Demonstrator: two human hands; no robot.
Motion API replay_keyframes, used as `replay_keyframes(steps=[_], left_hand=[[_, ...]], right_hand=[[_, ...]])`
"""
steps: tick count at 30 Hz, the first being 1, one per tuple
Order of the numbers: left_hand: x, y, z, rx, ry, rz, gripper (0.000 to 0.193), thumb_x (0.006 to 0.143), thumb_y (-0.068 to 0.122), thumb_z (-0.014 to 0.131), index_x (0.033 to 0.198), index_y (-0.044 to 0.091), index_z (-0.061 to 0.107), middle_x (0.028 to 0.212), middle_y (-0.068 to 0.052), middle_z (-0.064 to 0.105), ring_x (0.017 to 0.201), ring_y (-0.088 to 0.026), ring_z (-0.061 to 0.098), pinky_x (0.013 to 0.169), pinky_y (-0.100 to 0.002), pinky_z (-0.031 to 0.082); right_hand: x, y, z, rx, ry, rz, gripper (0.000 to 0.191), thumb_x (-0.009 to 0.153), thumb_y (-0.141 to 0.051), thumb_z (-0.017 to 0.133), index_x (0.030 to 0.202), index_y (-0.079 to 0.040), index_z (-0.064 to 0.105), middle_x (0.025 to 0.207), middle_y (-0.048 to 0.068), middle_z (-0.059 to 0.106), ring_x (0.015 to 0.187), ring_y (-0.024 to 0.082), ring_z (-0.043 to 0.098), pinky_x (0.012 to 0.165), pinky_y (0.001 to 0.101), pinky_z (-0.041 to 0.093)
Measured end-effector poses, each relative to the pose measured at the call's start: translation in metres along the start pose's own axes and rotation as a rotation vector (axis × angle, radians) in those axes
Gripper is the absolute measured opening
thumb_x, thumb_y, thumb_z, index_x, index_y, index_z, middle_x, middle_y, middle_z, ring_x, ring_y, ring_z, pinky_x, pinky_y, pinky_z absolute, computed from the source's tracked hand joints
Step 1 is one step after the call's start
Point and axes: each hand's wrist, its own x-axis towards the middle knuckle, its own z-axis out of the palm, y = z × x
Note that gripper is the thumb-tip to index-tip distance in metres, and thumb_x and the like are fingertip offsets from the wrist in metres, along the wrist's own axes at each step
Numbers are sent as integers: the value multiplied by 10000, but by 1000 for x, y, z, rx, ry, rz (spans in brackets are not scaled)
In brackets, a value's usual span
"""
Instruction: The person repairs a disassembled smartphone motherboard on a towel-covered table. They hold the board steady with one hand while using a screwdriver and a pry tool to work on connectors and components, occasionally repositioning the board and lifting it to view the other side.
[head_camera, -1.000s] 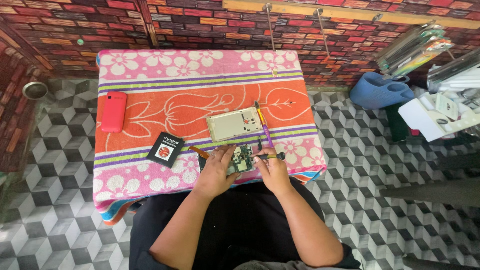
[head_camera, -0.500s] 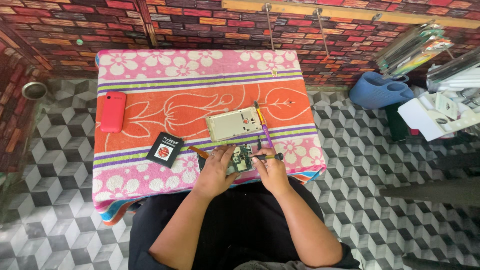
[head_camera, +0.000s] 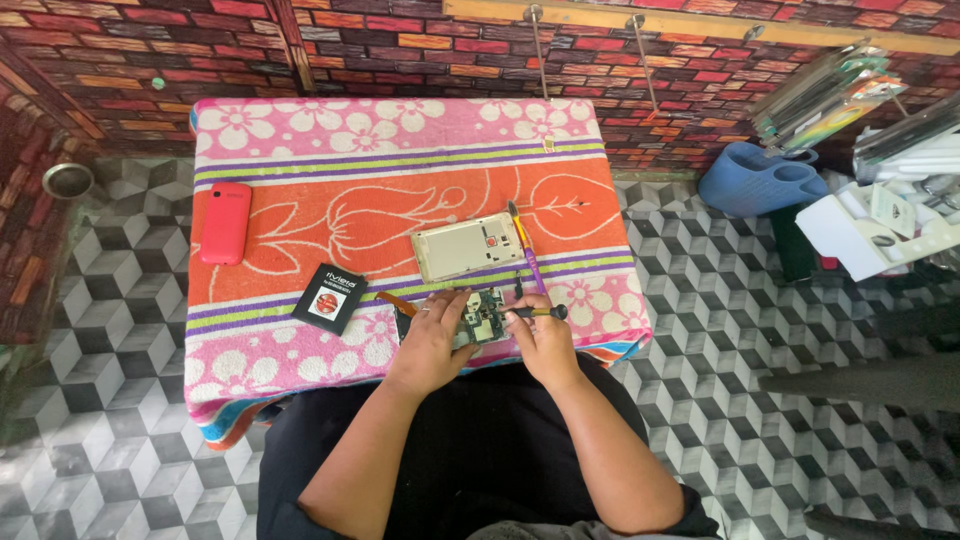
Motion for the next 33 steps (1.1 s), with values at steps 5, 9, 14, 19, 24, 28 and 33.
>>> replay_keyframes(steps=[5, 9, 14, 19, 24, 28, 33], left_hand=[[0, 0, 0, 7, 2, 9, 880, 740, 213, 849, 1482, 41, 407, 1437, -237, 505, 1341, -449, 467, 1108, -518, 388], [0, -1, 1, 11, -1, 7, 882, 742, 216, 850, 1483, 40, 405, 1437, -239, 503, 1341, -454, 463, 1110, -518, 386], [0, -2, 2, 18, -9, -10, 884, 750, 227, 849, 1488, 50, 397, 1449, -238, 489, 1352, -462, 448, 1127, -520, 371], [0, -2, 1, 16, -17, -17, 885, 750, 228, 845, 1492, 58, 393, 1459, -232, 483, 1361, -464, 442, 1136, -518, 365], [-1, -1, 2, 5, -11, -18, 878, 751, 231, 845, 1487, 54, 400, 1462, -232, 483, 1365, -464, 443, 1135, -516, 370], [0, -1, 1, 8, -13, -20, 876, 750, 230, 850, 1481, 43, 406, 1458, -242, 480, 1360, -466, 439, 1132, -519, 367], [0, -1, 1, -15, 0, -7, 864, 740, 217, 849, 1467, 30, 420, 1447, -242, 496, 1363, -451, 453, 1137, -511, 376]], right_hand=[[1, 0, 0, 14, -10, 21, 205, 998, -145, 640, 1130, -34, 530, 1006, 91, 791, 804, 162, 777, 713, 293, 609], [1, 1, 0, 45, -7, 21, 199, 999, -140, 638, 1125, -32, 527, 969, 93, 787, 780, 167, 775, 706, 293, 613], [1, 2, -2, 18, -12, 44, 195, 999, -148, 648, 1112, -31, 539, 926, 96, 785, 784, 165, 785, 709, 290, 612], [1, 1, -3, 26, -30, 11, 197, 995, -146, 646, 1112, -29, 540, 948, 93, 786, 800, 167, 784, 721, 292, 613], [2, 1, -4, 30, -44, 17, 197, 990, -141, 649, 1113, -28, 545, 957, 90, 791, 812, 170, 785, 734, 300, 615], [1, 0, -5, 23, -43, 6, 203, 988, -144, 653, 1112, -27, 544, 951, 96, 791, 823, 170, 783, 740, 302, 611], [1, 0, -4, 34, -32, 34, 197, 989, -149, 655, 1101, -27, 547, 929, 105, 784, 806, 169, 779, 729, 301, 606]])
